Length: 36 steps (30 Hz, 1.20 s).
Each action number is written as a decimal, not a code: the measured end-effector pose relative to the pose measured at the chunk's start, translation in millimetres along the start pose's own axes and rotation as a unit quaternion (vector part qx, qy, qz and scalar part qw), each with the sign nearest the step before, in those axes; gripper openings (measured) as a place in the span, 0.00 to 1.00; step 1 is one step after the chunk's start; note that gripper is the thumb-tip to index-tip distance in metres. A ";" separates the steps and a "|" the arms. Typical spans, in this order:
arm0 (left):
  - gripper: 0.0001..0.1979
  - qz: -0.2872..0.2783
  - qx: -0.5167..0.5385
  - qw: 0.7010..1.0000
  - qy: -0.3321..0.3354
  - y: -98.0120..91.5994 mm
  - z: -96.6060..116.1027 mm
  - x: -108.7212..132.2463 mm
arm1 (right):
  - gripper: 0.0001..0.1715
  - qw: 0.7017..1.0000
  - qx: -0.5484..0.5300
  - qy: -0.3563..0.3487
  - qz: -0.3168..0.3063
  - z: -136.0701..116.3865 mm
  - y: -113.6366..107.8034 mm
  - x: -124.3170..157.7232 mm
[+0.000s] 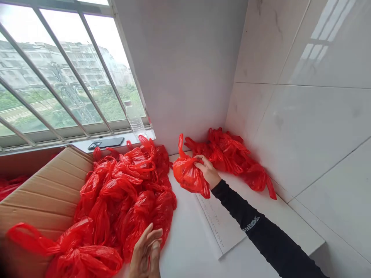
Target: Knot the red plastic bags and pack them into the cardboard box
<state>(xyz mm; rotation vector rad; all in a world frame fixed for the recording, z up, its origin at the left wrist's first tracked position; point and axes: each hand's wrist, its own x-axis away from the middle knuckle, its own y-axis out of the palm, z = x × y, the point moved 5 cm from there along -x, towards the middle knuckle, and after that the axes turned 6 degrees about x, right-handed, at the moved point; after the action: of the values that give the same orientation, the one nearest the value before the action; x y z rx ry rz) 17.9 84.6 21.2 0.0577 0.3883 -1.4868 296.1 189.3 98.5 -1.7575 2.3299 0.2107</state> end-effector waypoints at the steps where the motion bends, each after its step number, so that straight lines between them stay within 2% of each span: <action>1: 0.25 -0.021 0.062 0.997 -0.040 19.5 -3.1 -7.5 | 0.14 0.999 -0.030 0.022 -0.019 7.5 3.7 11.1; 2: 0.26 -0.065 0.231 0.960 -0.146 43.1 -12.5 -14.4 | 0.15 0.997 -0.057 0.043 -0.037 16.0 7.1 21.1; 3: 0.27 -0.110 0.373 0.891 -0.235 67.0 -19.4 -19.8 | 0.16 0.993 -0.080 0.063 -0.052 25.4 10.1 29.9; 4: 0.27 -0.146 0.464 0.825 -0.287 86.6 -23.7 -25.2 | 0.17 0.989 -0.100 0.083 -0.065 35.1 12.3 37.6; 5: 0.23 -0.143 0.517 0.790 -0.298 98.4 -28.6 -32.0 | 0.17 0.985 -0.117 0.100 -0.075 44.7 13.5 44.1; 6: 0.20 -0.125 0.545 0.775 -0.295 105.4 -35.1 -38.0 | 0.18 0.981 -0.131 0.114 -0.081 53.7 13.6 49.7; 9: 0.19 -0.081 0.556 0.779 -0.278 113.0 -53.8 -43.5 | 0.20 0.971 -0.166 0.146 -0.088 75.4 8.2 64.0; 13: 0.25 -0.091 0.562 0.786 -0.239 114.1 -58.1 -40.3 | 0.26 0.957 -0.201 0.158 -0.134 89.4 0.5 83.8; 15: 0.25 -0.096 0.560 0.793 -0.221 115.0 -55.8 -41.6 | 0.27 0.956 -0.206 0.140 -0.156 90.4 -1.9 90.9; 19: 0.24 -0.097 0.548 0.805 -0.205 119.1 -55.1 -46.8 | 0.31 0.965 -0.181 0.117 -0.150 89.6 -5.7 93.1; 24: 0.23 -0.073 0.526 0.822 -0.205 120.0 -59.2 -47.2 | 0.28 0.973 -0.160 0.105 -0.132 85.4 -6.5 92.5; 27: 0.24 -0.067 0.527 0.821 -0.210 119.8 -58.7 -45.2 | 0.25 0.980 -0.129 0.087 -0.120 84.0 -7.3 94.7; 30: 0.23 -0.104 0.541 0.800 -0.237 124.6 -55.0 -40.9 | 0.19 0.996 -0.069 0.034 -0.055 79.5 -15.9 96.5; 33: 0.23 -0.161 0.569 0.753 -0.288 132.5 -48.2 -33.8 | 0.14 0.998 0.034 -0.059 0.019 64.7 -26.1 102.1; 34: 0.24 -0.177 0.584 0.733 -0.302 134.6 -45.0 -31.5 | 0.13 0.992 0.075 -0.095 0.018 57.6 -26.2 105.1; 36: 0.26 -0.195 0.613 0.698 -0.314 136.4 -38.8 -28.5 | 0.14 0.975 0.151 -0.160 -0.043 44.4 -18.5 111.9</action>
<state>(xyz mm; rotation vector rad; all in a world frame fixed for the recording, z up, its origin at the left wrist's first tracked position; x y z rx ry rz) 141.5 135.4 -34.1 0.5379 -1.2838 -1.8262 288.0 90.8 27.3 -1.5422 1.9398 0.1062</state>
